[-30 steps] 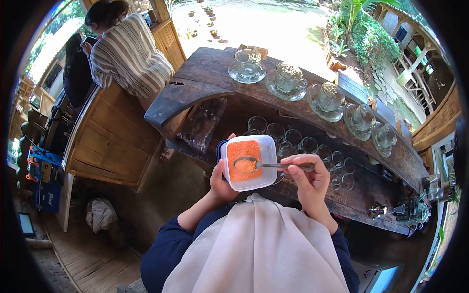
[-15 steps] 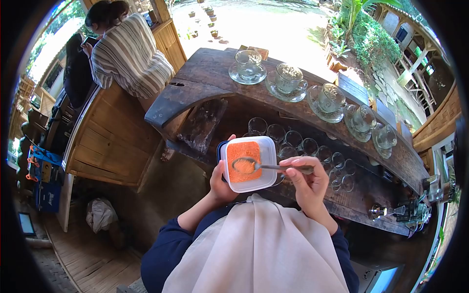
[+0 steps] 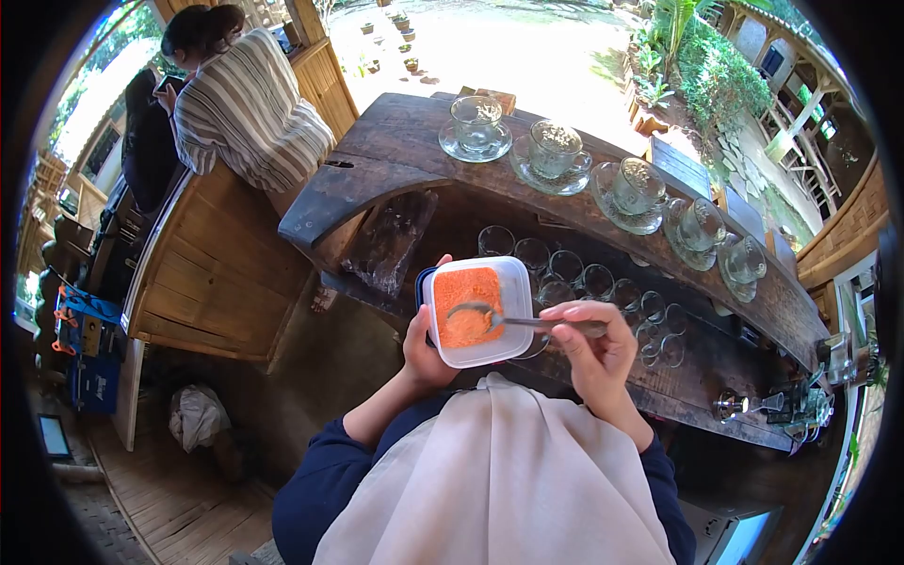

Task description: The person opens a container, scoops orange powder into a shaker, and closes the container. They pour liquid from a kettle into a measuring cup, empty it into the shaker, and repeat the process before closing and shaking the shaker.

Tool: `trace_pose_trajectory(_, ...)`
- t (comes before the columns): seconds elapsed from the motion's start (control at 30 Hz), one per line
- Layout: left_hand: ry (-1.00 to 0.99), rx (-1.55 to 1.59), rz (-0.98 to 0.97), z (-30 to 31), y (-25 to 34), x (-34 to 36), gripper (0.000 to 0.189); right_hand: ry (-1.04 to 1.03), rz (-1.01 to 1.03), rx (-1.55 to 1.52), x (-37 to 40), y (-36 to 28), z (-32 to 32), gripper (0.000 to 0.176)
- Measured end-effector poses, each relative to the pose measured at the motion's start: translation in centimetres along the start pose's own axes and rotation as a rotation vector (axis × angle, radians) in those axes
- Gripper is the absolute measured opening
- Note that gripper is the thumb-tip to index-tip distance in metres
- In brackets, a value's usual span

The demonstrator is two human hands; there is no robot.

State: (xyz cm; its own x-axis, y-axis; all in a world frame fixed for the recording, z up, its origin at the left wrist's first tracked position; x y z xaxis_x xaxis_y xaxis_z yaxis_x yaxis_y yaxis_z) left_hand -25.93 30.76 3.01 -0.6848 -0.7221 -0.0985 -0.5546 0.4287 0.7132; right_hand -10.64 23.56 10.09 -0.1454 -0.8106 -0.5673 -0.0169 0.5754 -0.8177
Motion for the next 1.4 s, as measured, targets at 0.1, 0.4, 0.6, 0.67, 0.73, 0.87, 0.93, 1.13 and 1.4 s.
trace_pose_trajectory(0.1, 0.059, 0.183, 0.055, 0.0, -0.2, -0.1, 0.074, 0.078, 0.059, -0.047, -0.4, -0.3, 0.6, 0.02)
trace_pose_trajectory(0.4, 0.057, 0.202, 0.062, 0.1, -0.7, 0.0, 0.072, 0.023, -0.012, 0.014, 0.2, 0.1, 0.5, 0.02)
trace_pose_trajectory(0.6, 0.066, 0.185, 0.069, 0.0, -0.6, 0.1, 0.072, 0.026, -0.02, 0.035, 0.4, 0.2, 0.4, 0.021)
trace_pose_trajectory(0.67, 0.057, 0.182, 0.065, 0.0, -0.6, 0.2, 0.072, 0.089, -0.017, 0.018, 0.4, 0.2, 0.8, 0.021)
trace_pose_trajectory(0.73, 0.048, 0.178, 0.06, 0.0, -0.7, 0.2, 0.072, 0.094, -0.045, -0.038, 0.4, 0.1, 0.6, 0.02)
trace_pose_trajectory(0.87, 0.057, 0.194, 0.061, 0.1, -0.7, 0.3, 0.071, 0.115, 0.005, -0.07, 0.3, 0.1, 0.6, 0.02)
trace_pose_trajectory(0.93, 0.058, 0.185, 0.07, 0.1, -0.7, 0.3, 0.071, 0.121, -0.006, -0.057, 0.4, 0.0, 0.6, 0.02)
trace_pose_trajectory(1.13, -0.063, 0.17, 0.023, -0.1, -0.7, 0.4, 0.059, 0.082, 0.052, 0.0, 0.4, -0.7, 0.6, 0.021)
trace_pose_trajectory(1.4, 0.046, 0.233, 0.086, 0.1, -1.2, 0.4, 0.07, 0.015, 0.031, 0.052, 0.5, -0.6, 0.4, 0.021)
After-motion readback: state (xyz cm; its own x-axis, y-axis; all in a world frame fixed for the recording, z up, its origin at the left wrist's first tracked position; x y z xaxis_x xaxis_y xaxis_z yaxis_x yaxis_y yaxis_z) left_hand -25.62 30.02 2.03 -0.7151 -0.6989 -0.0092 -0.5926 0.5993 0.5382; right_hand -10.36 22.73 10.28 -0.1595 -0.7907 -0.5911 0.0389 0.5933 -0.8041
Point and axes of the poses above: each hand's wrist, its own x-axis away from the middle knuckle, its own z-axis out of the back of the hand, y = z × x, the point moved 7 cm from there along -x, towards the middle knuckle, and after that the axes turned 8 degrees about z, right-handed, at the moved point
